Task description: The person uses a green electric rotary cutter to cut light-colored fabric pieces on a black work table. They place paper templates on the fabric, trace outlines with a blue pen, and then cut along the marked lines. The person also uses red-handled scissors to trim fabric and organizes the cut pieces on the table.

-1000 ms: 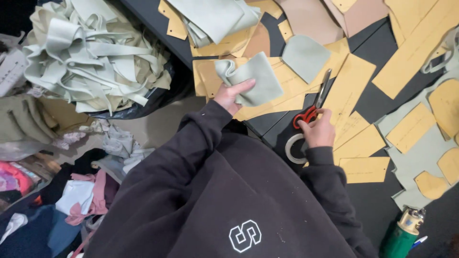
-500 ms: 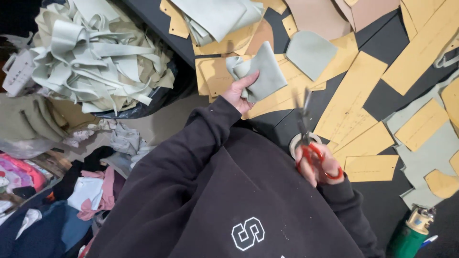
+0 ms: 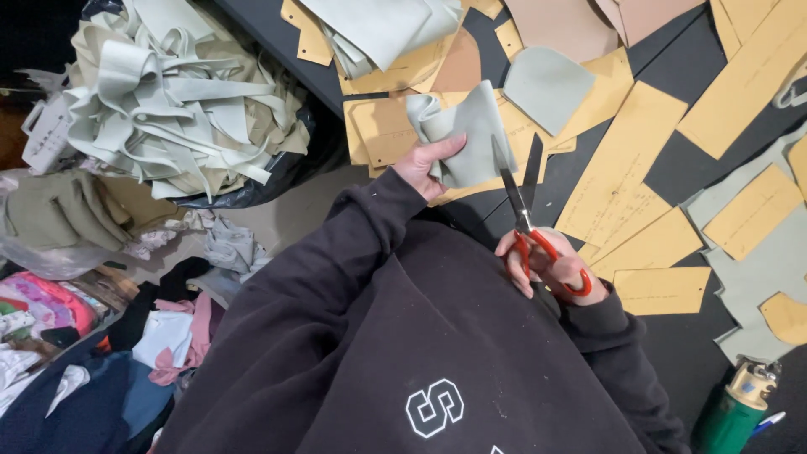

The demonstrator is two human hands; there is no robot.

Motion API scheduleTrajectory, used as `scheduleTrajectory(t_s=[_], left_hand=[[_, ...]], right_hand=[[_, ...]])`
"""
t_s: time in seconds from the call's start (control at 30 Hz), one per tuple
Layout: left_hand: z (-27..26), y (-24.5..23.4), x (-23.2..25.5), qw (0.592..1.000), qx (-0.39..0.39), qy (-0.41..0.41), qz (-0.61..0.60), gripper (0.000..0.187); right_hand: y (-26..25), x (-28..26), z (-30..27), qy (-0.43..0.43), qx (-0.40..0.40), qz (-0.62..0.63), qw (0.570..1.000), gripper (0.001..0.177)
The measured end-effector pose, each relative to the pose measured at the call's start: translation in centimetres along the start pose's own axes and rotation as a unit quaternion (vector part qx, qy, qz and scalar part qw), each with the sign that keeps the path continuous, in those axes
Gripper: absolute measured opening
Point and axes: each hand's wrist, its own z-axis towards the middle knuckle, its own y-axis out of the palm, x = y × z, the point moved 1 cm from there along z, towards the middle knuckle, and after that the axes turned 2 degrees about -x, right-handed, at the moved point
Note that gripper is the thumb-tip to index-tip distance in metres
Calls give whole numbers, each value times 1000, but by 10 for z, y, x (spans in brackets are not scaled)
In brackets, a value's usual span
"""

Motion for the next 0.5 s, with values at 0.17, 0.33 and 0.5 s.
scheduleTrajectory(t_s=[0.17, 0.33, 0.5], left_hand=[[6, -29, 3, 999, 4, -1, -54, 41], [4, -19, 4, 998, 13, -8, -55, 42], [3, 0, 0, 1000, 2, -4, -2, 45]], right_hand=[[-28, 19, -26, 23, -54, -22, 998, 123], [-14, 8, -23, 47, -12, -38, 998, 118], [-17, 16, -3, 182, 71, -13, 981, 114]])
